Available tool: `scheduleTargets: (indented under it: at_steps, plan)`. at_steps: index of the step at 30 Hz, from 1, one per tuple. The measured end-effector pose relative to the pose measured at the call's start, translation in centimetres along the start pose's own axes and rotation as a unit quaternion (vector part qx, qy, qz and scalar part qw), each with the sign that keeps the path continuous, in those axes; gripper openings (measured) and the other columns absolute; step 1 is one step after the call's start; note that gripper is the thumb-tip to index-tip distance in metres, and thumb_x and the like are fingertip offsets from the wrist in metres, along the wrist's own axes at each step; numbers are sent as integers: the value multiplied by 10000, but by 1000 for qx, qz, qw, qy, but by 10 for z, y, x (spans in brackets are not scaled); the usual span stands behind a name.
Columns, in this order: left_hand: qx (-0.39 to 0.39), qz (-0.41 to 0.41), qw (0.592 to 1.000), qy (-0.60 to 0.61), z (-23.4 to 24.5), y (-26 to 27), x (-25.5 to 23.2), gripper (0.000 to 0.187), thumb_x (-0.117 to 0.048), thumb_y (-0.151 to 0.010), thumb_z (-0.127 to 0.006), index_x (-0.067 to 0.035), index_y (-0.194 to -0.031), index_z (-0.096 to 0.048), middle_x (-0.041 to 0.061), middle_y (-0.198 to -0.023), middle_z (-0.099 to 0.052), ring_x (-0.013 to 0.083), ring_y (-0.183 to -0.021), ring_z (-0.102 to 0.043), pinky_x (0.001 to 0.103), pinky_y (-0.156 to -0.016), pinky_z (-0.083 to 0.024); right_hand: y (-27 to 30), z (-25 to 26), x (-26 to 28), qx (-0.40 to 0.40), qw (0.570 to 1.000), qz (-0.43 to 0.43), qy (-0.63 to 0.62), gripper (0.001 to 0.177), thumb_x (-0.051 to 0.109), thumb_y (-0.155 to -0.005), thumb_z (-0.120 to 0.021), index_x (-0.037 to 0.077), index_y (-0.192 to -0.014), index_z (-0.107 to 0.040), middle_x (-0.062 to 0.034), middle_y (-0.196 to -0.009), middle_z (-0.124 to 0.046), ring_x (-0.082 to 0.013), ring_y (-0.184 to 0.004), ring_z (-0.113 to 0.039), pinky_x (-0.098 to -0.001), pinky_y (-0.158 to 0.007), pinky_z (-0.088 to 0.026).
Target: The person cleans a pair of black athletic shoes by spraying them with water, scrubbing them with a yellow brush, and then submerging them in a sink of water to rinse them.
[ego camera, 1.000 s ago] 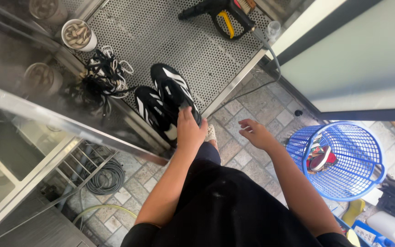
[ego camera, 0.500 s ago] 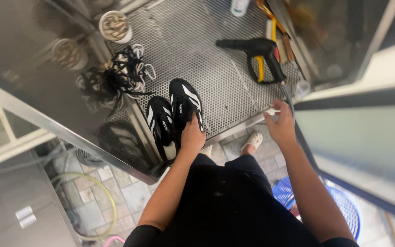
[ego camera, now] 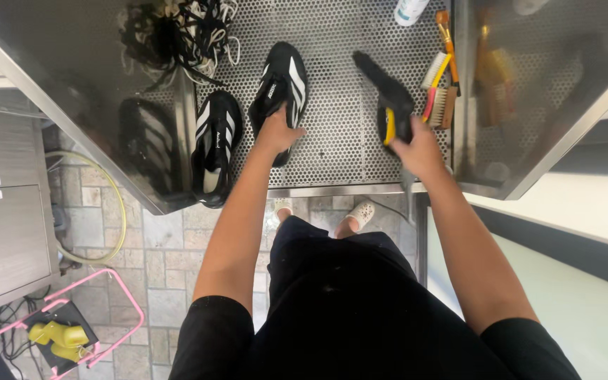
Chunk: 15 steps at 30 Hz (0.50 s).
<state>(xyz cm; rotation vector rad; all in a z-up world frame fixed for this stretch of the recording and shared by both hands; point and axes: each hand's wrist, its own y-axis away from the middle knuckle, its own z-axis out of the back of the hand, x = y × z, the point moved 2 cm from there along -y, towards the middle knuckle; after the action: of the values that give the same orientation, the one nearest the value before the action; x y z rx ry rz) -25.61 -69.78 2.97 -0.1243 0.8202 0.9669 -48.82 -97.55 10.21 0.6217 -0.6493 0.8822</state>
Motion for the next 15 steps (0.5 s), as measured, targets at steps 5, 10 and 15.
scheduleTargets:
  at_steps: [5,10,15]
  plan:
    - [2,13,999,46,-10,-14,11,622,-50,-819,-665,9,-1428,-557,282,-1294,-678,400,-1240,-638,378,-1071,-491,47,16,-6,132,941,-88,-298,422,250,-919,-685,3,-1260,-656,-92,-1151,-725,-214,-1082,-665,-330,-979,-473]
    - [16,89,965,244,4,-31,11,820,34,-751,-670,8,-1524,-397,185,-1396,-638,300,-1233,-650,343,-1067,-487,104,52,-11,187,865,-120,-451,421,353,-942,-589,30,-1208,-636,-47,-1127,-715,-181,-1095,-648,-344,-996,-461]
    - [-11,99,846,524,-10,-76,5,951,81,-765,-701,-15,-1583,-225,163,-1577,-432,288,-1404,-468,363,-1154,-377,146,77,-3,178,827,-57,-530,411,398,-1016,-611,11,-1152,-590,-154,-948,-679,-280,-938,-646,-406,-864,-478]
